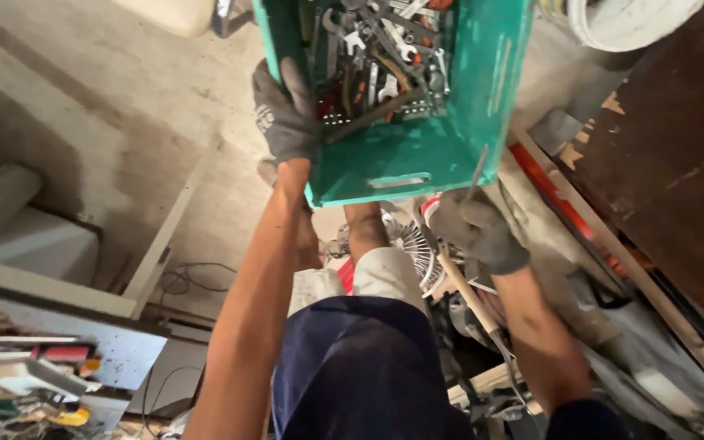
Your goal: A person uses a screwdriver and pliers to work on a metal component on a workbench, then moves a tool crate.
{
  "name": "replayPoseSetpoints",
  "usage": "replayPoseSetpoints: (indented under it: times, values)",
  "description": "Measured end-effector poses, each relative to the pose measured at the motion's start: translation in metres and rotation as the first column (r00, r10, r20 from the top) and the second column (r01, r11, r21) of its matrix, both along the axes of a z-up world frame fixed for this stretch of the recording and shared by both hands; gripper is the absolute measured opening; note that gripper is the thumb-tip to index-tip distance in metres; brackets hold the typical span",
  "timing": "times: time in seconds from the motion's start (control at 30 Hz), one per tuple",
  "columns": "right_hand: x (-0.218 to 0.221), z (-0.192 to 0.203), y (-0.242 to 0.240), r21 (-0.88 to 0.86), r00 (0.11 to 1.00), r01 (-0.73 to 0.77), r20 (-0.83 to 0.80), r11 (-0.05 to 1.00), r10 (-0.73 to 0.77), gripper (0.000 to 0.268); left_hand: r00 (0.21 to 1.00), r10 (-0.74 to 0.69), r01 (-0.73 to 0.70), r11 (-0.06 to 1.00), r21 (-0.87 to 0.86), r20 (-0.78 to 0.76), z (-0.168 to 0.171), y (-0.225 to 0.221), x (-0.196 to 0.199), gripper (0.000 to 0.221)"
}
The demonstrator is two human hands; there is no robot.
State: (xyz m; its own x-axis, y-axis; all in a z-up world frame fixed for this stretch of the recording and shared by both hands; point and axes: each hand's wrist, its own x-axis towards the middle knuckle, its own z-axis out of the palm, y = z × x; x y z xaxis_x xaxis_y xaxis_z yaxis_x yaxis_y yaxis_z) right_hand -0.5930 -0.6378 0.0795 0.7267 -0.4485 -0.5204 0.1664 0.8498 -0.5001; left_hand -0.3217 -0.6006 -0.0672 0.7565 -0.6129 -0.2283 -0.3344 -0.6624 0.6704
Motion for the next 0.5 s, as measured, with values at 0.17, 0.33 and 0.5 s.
replayPoseSetpoints:
  times: [0.17, 0.33, 0.5]
  values:
    - [0.011, -0.004, -0.008, 0.169, 0.945, -0.137, 0.316, 0.976, 0.078, 0.036, 0.602, -0.623, 0.478, 0.783, 0.399, 0.500, -0.088, 0.067, 0.003, 0.059]
    - [0.015, -0.001, -0.016, 0.228, 0.934, -0.187, 0.342, 0.955, 0.101, 0.044, -0.242, -0.745, 0.080, 0.623, 0.778, 0.621, -0.042, 0.048, 0.010, 0.065]
    - [0.033, -0.013, -0.029, -0.169, 0.841, -0.423, -0.439, 0.890, 0.316, 0.020, 0.096, -0.849, 0.288, 0.523, 0.802, 0.519, -0.075, 0.063, 0.003, 0.062]
